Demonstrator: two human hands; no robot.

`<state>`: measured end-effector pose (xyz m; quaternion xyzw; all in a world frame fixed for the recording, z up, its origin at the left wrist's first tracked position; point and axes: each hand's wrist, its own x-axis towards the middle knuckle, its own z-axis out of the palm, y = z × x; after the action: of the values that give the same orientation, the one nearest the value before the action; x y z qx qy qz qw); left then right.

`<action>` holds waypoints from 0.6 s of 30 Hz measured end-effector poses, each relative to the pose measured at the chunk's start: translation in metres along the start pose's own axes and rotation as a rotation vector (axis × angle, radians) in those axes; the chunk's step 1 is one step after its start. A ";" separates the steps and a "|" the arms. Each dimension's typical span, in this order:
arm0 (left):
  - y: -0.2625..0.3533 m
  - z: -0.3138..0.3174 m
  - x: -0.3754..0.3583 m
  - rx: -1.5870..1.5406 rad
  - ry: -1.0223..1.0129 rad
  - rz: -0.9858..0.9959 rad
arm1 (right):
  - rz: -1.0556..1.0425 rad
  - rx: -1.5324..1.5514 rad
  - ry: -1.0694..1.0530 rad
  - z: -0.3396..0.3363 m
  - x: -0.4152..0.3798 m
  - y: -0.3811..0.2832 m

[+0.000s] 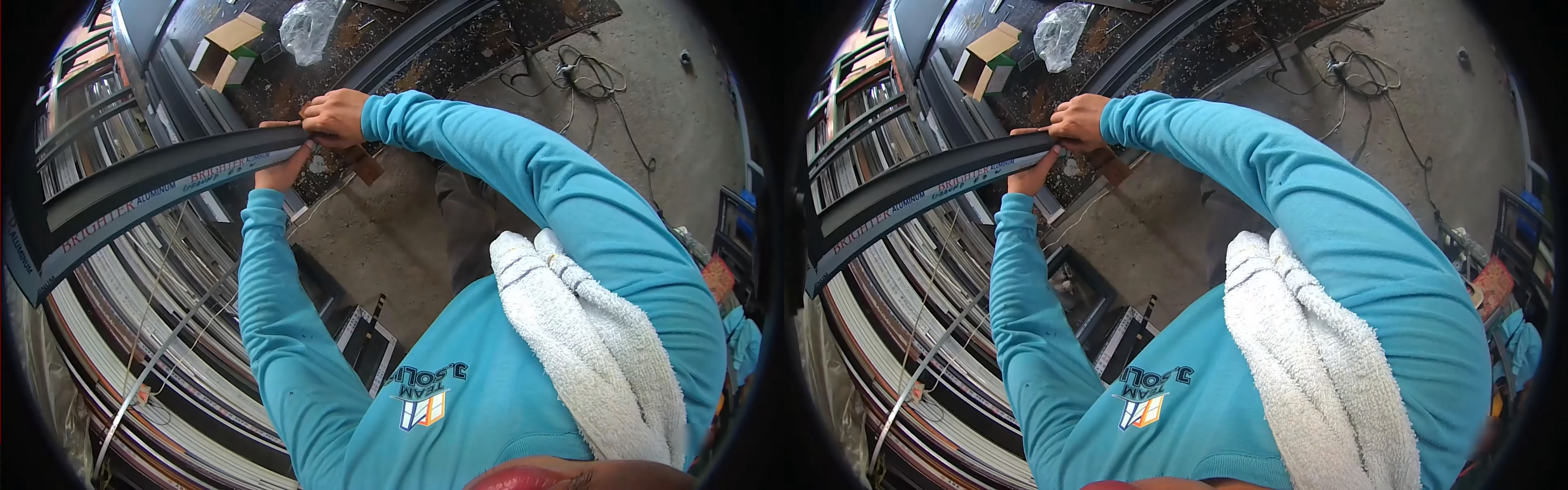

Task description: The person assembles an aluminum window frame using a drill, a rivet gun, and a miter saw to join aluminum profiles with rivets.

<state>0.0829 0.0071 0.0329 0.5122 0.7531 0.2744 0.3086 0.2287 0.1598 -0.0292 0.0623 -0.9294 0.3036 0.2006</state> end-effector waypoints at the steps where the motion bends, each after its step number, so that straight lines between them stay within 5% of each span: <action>1: 0.001 0.001 -0.001 0.014 0.010 -0.033 | 0.006 0.009 -0.003 -0.001 -0.001 0.000; 7: 0.000 0.010 -0.003 0.088 0.062 -0.058 | -0.093 -0.039 0.105 -0.002 -0.003 0.001; 13: -0.014 0.024 -0.008 0.043 0.218 0.080 | -0.026 -0.020 -0.068 -0.003 -0.001 0.002; 18: -0.015 0.027 -0.003 -0.071 0.215 0.172 | -0.137 0.017 0.149 0.001 -0.006 0.003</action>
<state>0.0948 0.0023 0.0051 0.5310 0.7250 0.3798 0.2195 0.2328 0.1621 -0.0337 0.1049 -0.9027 0.3009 0.2890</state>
